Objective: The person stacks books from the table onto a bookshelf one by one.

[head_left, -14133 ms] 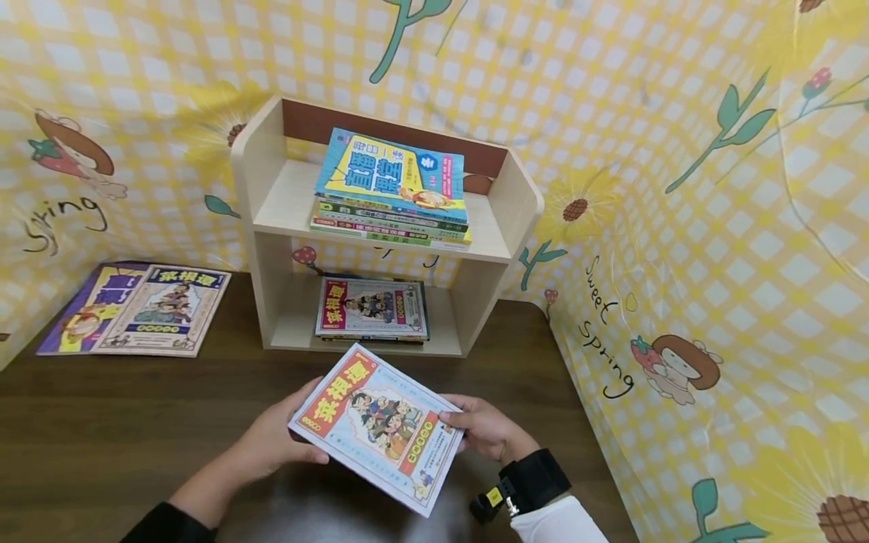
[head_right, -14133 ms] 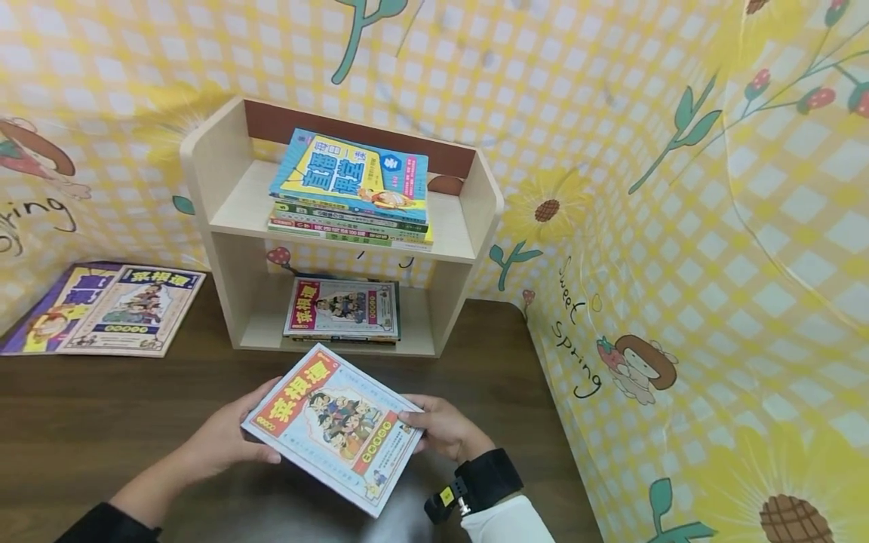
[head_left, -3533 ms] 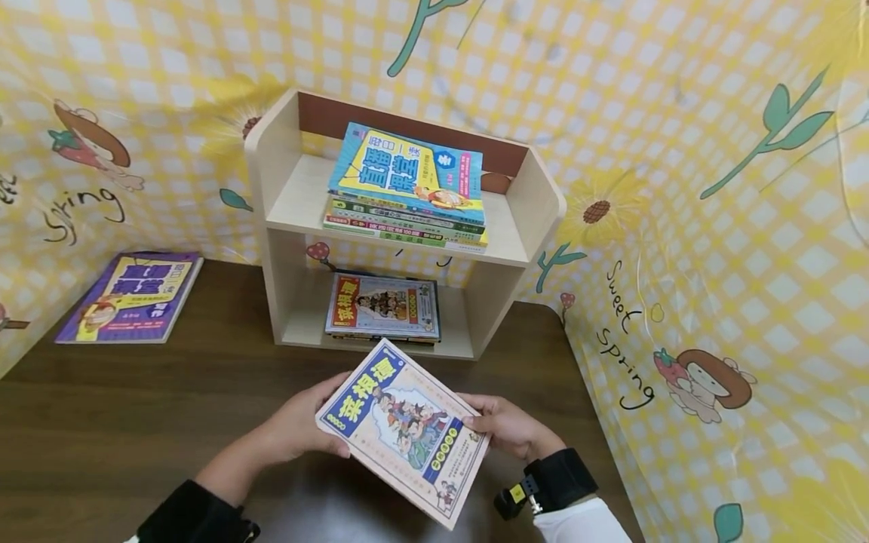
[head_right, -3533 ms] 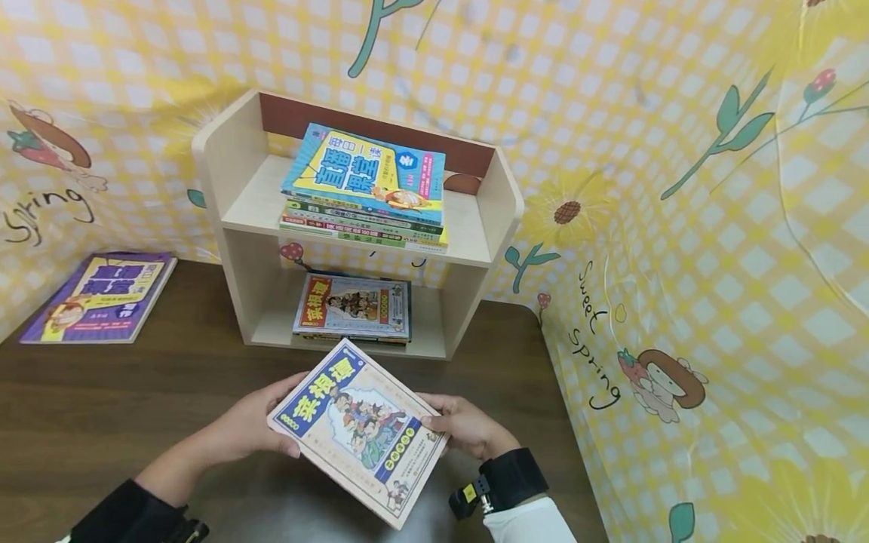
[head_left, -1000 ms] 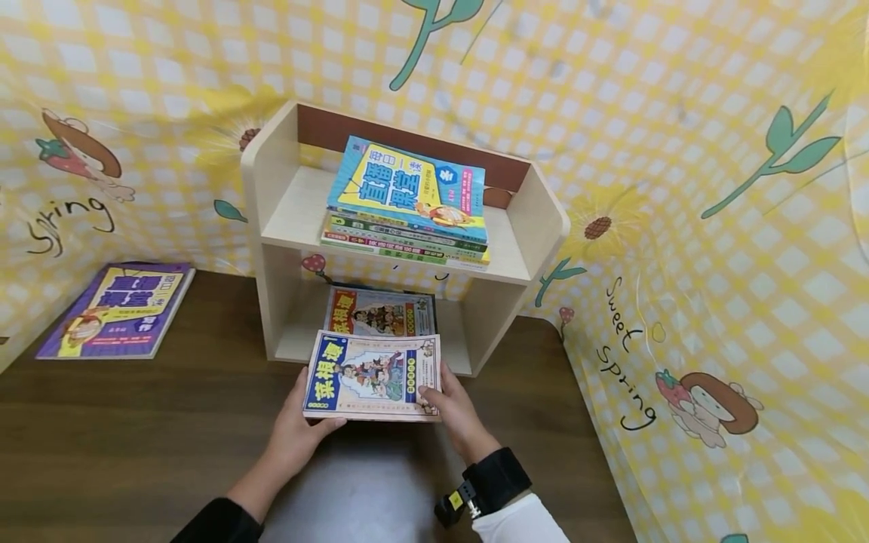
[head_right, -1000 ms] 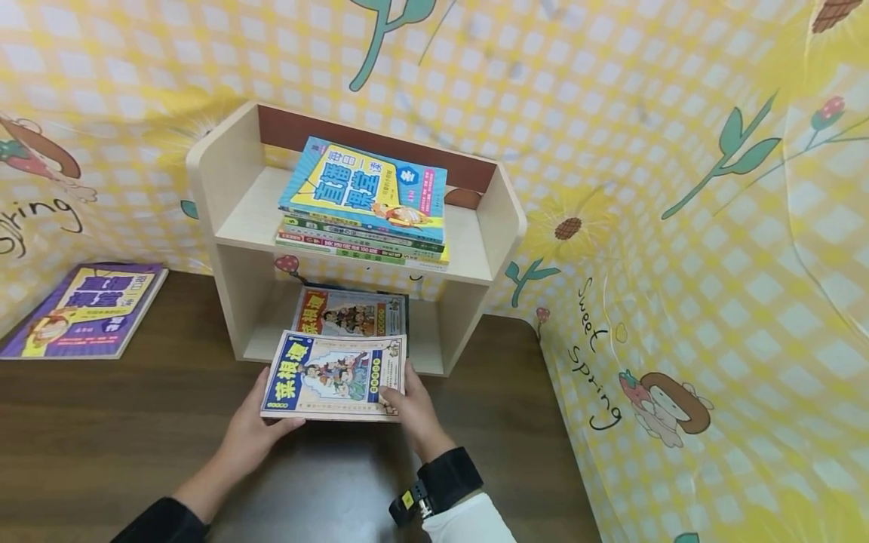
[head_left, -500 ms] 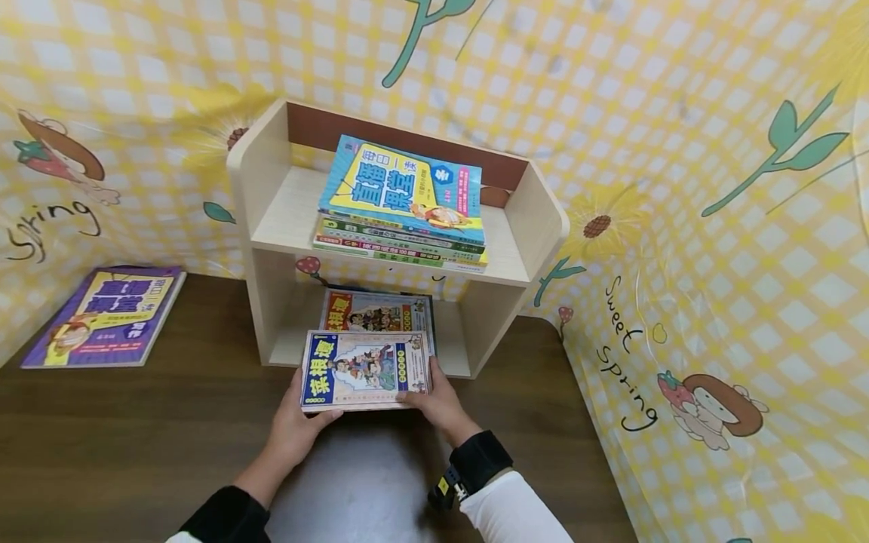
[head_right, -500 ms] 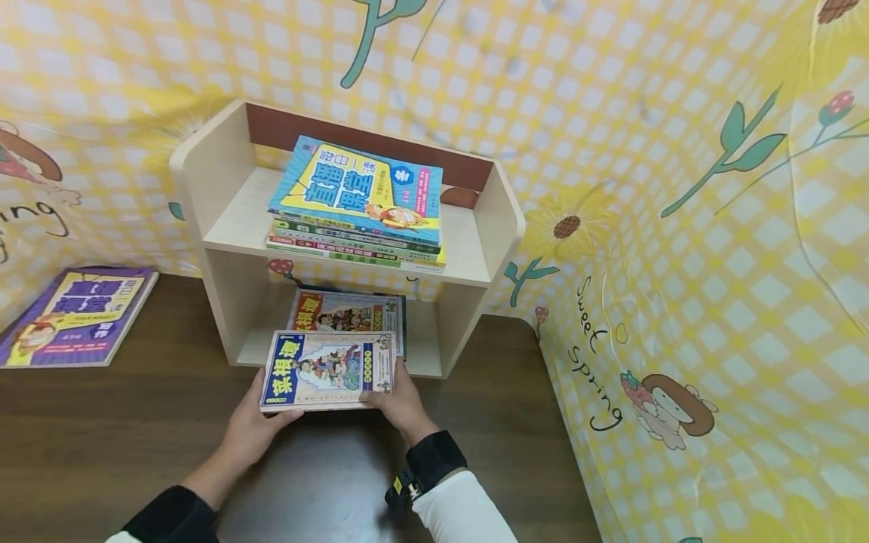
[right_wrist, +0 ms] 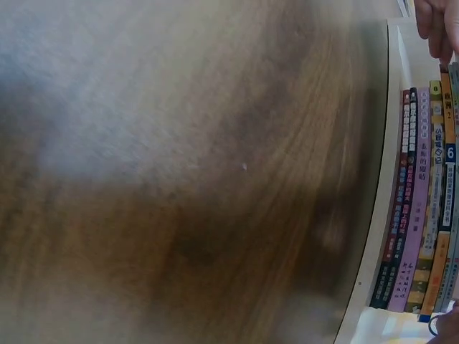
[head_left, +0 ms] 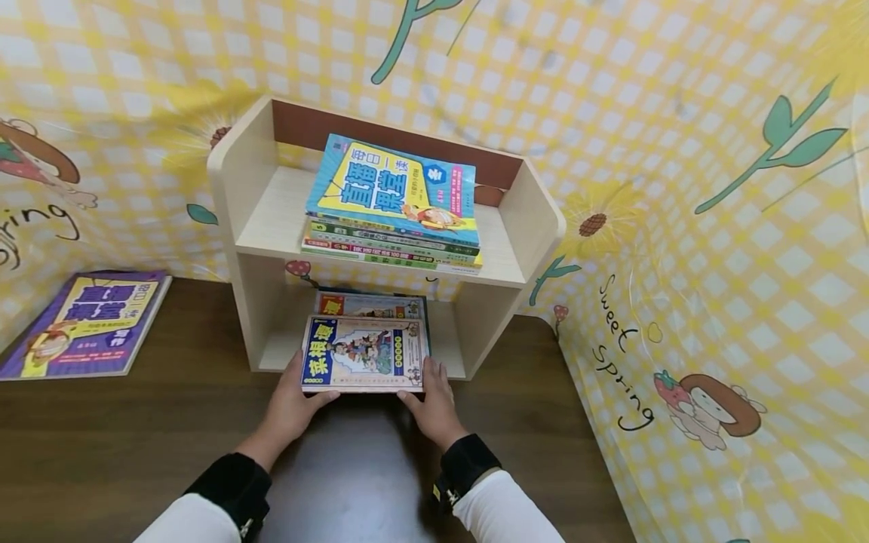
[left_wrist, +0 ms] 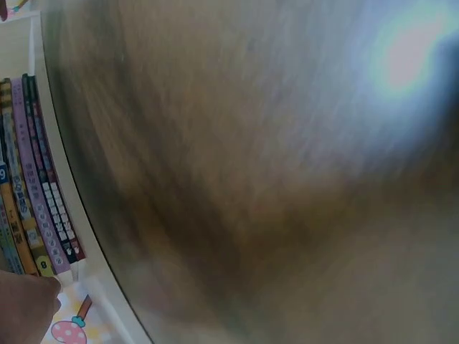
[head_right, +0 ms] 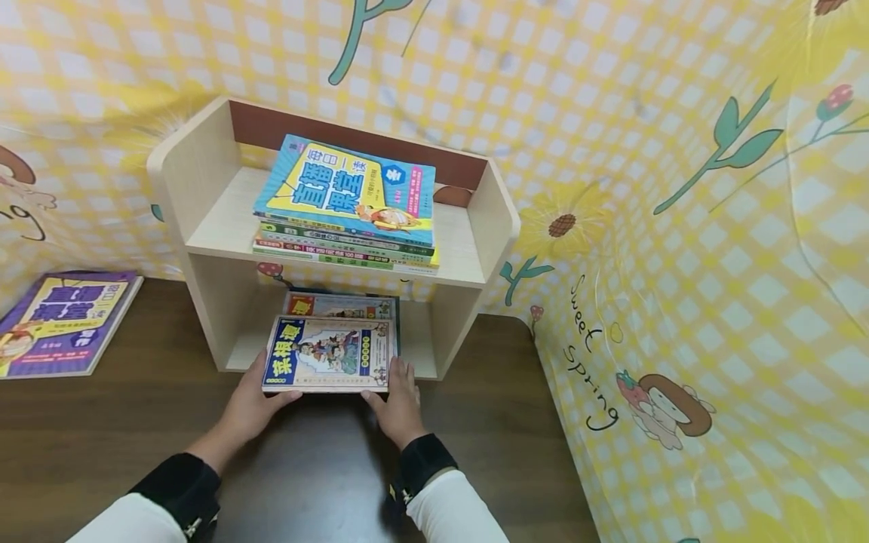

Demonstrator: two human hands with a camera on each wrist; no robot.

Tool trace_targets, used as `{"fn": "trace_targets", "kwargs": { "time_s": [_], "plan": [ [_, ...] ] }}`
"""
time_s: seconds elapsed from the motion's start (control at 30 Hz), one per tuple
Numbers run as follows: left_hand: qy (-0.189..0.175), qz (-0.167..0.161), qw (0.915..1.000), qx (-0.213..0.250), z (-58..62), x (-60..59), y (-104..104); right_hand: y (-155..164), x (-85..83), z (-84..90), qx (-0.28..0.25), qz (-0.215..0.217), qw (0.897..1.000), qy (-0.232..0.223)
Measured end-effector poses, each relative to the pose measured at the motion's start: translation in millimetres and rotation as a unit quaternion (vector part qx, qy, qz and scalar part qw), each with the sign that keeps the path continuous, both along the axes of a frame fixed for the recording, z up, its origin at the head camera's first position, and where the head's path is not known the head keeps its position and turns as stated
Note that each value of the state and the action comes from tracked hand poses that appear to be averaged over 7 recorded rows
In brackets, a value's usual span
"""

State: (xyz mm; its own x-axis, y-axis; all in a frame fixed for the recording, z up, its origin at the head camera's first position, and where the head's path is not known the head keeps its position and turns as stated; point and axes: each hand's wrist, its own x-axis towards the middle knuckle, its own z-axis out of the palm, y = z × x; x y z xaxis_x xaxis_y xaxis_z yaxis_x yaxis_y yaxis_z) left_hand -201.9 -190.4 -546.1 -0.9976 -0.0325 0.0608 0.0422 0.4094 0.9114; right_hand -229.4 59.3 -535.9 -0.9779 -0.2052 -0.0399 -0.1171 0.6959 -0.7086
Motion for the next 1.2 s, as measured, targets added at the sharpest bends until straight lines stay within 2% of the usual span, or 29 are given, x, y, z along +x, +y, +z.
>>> {"fn": "trace_targets", "kwargs": {
  "time_s": [0.27, 0.47, 0.63, 0.77, 0.9, 1.03, 1.2],
  "plan": [
    [-0.036, -0.022, 0.9981, -0.044, 5.0, -28.5, -2, 2, -22.2, 0.9, 0.017, -0.003, 1.0, 0.011],
    [-0.039, -0.016, 0.9961, -0.077, 9.4, -46.6, -5, 1, -39.8, 4.4, 0.035, 0.002, 0.999, 0.019],
    [-0.06, -0.01, 0.9946, -0.084, 12.8, -59.4, -6, -2, -49.2, 6.8, 0.013, -0.003, 1.0, 0.021],
    [-0.066, -0.002, 0.9938, -0.09, 12.0, -64.5, -5, -5, -53.6, 8.2, -0.007, -0.004, 1.0, 0.02],
    [-0.056, -0.006, 0.994, -0.093, 11.4, -67.4, -2, -6, -57.7, 7.4, -0.02, -0.007, 1.0, 0.018],
    [-0.056, -0.011, 0.9954, -0.077, 9.8, -70.8, 1, -6, -60.3, 5.9, -0.031, -0.014, 0.999, 0.008],
    [-0.032, -0.021, 0.9978, -0.055, 7.2, -74.9, 0, -6, -62.8, 4.8, -0.039, -0.011, 0.999, 0.008]
  ]
}}
